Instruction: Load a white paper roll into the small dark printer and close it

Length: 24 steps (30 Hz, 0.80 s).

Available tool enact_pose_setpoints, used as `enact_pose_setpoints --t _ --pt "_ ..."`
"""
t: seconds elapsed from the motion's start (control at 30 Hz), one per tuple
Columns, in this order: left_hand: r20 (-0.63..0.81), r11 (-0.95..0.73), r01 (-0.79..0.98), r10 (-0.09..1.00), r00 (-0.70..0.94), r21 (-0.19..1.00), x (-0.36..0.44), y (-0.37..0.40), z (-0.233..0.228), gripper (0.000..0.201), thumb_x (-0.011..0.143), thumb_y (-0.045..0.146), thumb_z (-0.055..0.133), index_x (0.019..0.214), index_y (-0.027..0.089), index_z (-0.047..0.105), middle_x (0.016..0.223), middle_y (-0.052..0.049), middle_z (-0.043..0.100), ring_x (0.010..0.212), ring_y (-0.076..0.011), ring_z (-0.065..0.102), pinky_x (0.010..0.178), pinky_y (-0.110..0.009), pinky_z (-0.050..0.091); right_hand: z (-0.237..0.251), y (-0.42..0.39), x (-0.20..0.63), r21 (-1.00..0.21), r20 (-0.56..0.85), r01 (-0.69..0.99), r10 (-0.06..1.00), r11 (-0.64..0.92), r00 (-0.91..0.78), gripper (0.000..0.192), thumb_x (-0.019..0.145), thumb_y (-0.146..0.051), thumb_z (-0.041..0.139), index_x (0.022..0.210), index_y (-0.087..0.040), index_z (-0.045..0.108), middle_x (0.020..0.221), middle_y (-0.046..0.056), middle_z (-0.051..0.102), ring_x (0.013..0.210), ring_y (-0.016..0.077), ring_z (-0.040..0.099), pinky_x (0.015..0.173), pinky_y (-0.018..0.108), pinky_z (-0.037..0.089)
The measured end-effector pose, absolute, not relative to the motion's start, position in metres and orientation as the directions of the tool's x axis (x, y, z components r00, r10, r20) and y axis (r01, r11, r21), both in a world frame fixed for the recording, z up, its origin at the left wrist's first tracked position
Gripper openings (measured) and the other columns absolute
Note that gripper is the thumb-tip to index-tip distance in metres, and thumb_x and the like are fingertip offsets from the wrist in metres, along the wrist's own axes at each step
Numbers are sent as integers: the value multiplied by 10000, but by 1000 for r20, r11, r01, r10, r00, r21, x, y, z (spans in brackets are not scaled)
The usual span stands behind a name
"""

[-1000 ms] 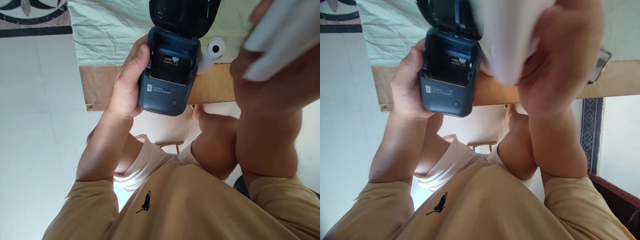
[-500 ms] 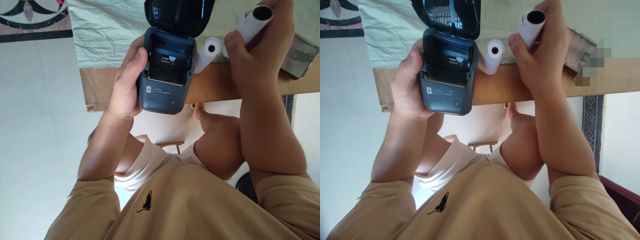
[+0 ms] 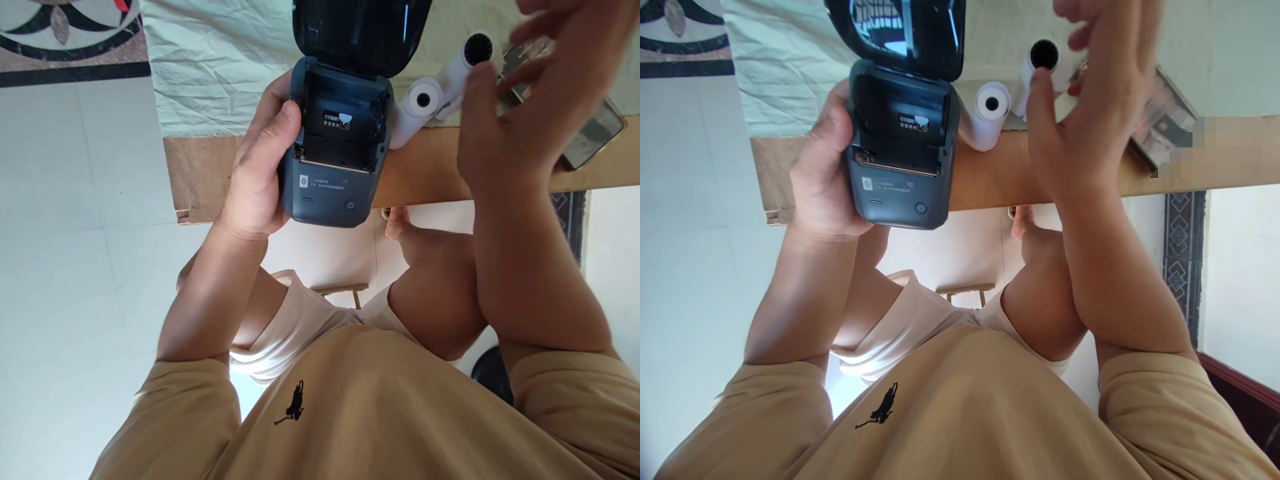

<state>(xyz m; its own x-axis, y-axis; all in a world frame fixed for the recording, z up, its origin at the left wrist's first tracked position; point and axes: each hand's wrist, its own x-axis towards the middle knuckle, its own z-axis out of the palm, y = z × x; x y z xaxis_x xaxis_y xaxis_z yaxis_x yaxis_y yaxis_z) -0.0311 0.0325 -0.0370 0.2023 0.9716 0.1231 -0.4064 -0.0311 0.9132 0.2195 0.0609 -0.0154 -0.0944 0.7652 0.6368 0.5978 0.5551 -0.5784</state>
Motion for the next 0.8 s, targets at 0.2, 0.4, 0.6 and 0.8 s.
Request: enact_pose_setpoints --t 0.2,0.4,0.6,0.8 --pt "134 -30 -390 961 243 920 -30 29 -36 400 833 567 510 1142 336 614 1126 -44 663 1028 -274 606 873 -440 535 -6 39 204 -502 620 612 748 611 -238 279 777 -150 519 1043 -192 590 1002 34 600 568 44 301 507 242 284" --pt "99 14 -400 961 259 916 -32 25 -23 353 826 531 562 1105 327 636 1132 -29 660 1115 -287 603 972 -425 514 -5 38 197 -485 443 700 838 524 -320 514 745 -174 602 1248 -117 512 1202 141 551 877 159 575 510 258 424" --pt "86 40 -394 951 298 918 -35 25 -20 372 837 519 595 1130 293 631 1187 -42 647 1176 -308 570 1043 -440 472 -11 45 200 -497 480 705 838 505 -261 444 694 -153 633 1135 -112 605 1033 130 528 976 211 581 645 313 510" --pt "145 1 -402 932 332 915 -37 25 -20 353 858 497 581 1132 281 642 1196 -45 640 1162 -310 547 1010 -441 493 -14 45 196 -439 573 669 761 599 -305 326 653 -155 700 976 -142 656 997 119 510 977 206 564 800 350 516"
